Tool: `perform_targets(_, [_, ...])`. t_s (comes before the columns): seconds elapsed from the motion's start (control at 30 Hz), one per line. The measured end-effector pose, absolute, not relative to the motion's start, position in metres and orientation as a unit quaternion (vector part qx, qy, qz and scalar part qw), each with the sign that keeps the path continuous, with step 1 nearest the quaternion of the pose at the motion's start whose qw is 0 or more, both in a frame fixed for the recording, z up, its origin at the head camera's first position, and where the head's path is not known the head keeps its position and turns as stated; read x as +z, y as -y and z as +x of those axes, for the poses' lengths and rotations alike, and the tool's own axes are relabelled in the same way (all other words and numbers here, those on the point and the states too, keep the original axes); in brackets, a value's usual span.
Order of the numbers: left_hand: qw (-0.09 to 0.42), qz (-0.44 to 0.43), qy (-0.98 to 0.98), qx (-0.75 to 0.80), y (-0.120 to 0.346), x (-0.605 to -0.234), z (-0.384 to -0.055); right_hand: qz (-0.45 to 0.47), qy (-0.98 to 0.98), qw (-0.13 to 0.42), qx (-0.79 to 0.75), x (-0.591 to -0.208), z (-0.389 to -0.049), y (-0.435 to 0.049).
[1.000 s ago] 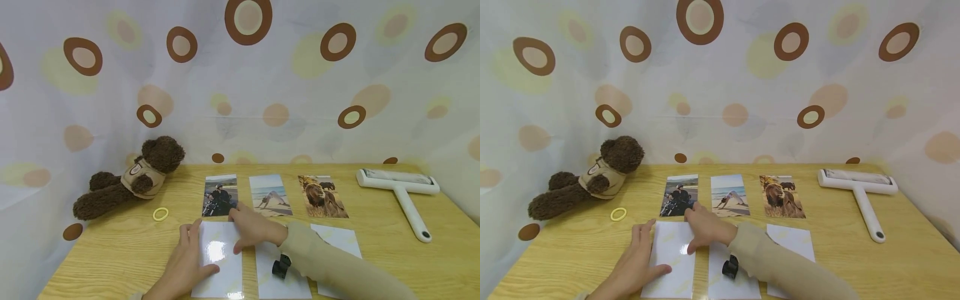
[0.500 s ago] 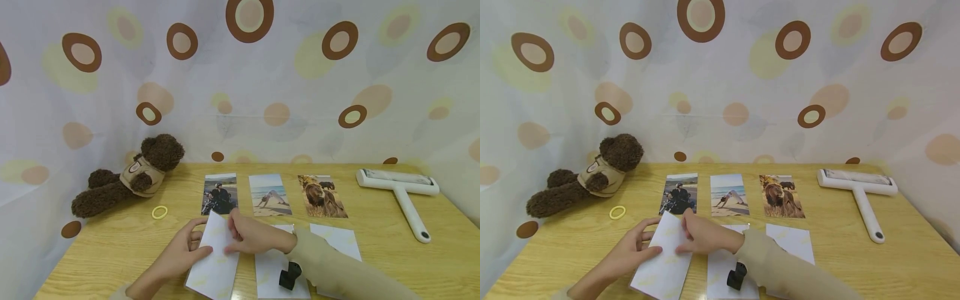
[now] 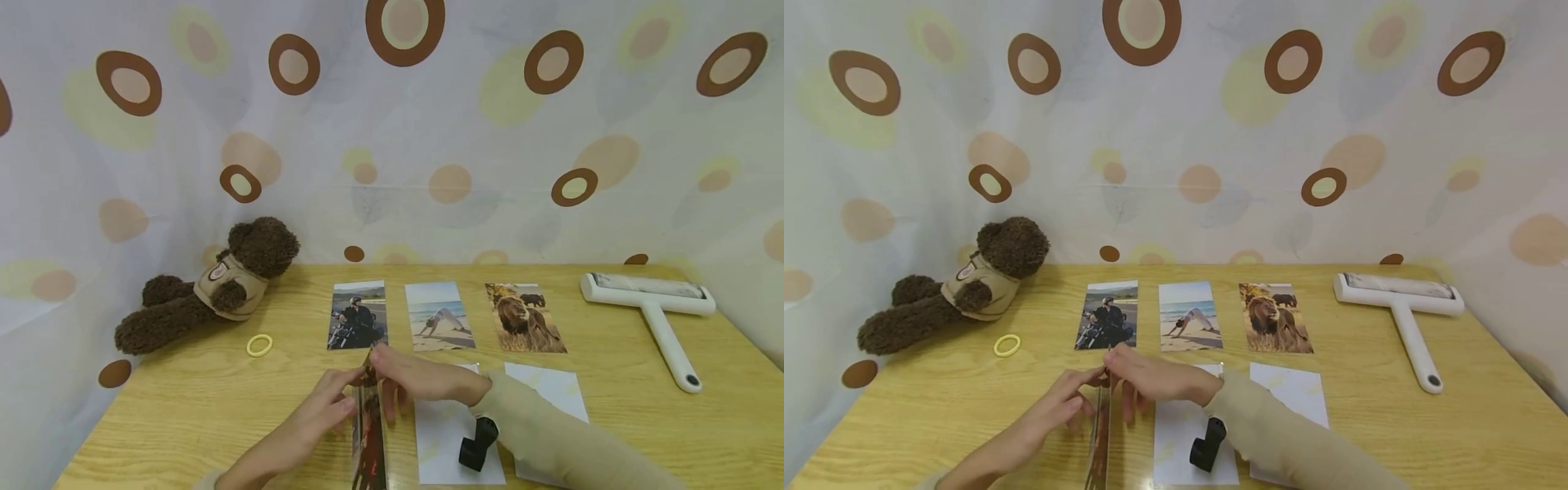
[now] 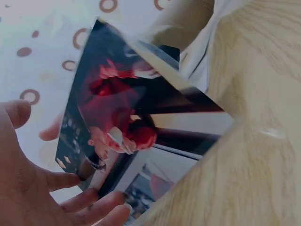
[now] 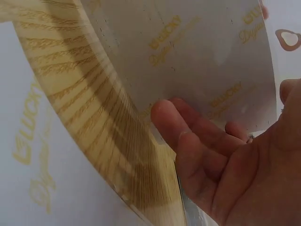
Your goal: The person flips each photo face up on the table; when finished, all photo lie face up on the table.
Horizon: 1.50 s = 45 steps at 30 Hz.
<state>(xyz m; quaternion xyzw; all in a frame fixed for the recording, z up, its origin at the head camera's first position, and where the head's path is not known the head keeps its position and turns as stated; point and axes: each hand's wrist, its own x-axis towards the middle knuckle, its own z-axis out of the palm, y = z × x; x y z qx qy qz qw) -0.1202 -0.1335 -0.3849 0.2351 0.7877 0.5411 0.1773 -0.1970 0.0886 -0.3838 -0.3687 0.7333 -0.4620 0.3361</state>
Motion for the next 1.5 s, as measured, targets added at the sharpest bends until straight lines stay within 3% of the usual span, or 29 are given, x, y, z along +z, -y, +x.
perform_targets(0.27, [0.124,0.254,-0.868,0.409,0.131,-0.399,-0.12,-0.311,-0.757,0.34,-0.464,-0.378,-0.195,-0.093])
perform_targets(0.43, [0.095,0.292,-0.902,0.302,0.136,-0.406,-0.121,-0.306,-0.807,0.281,-0.42,-0.379,-0.192,-0.094])
perform_targets(0.7, [0.084,0.292,-0.922,0.241,0.145,-0.407,-0.129,-0.347,-0.87,0.135,-0.323,-0.395,-0.194,-0.087])
perform_targets(0.9, [0.087,0.281,-0.932,0.211,0.148,-0.404,-0.131,-0.31,-0.906,0.082,-0.276,-0.399,-0.195,-0.076])
perform_targets(1.3, [0.092,0.286,-0.932,0.2,0.145,-0.401,-0.132,-0.291,-0.909,0.069,-0.29,-0.399,-0.189,-0.072])
perform_targets(1.5, [0.057,0.296,-0.928,0.22,0.146,-0.404,-0.13,-0.329,-0.878,0.103,-0.332,-0.403,-0.183,-0.083])
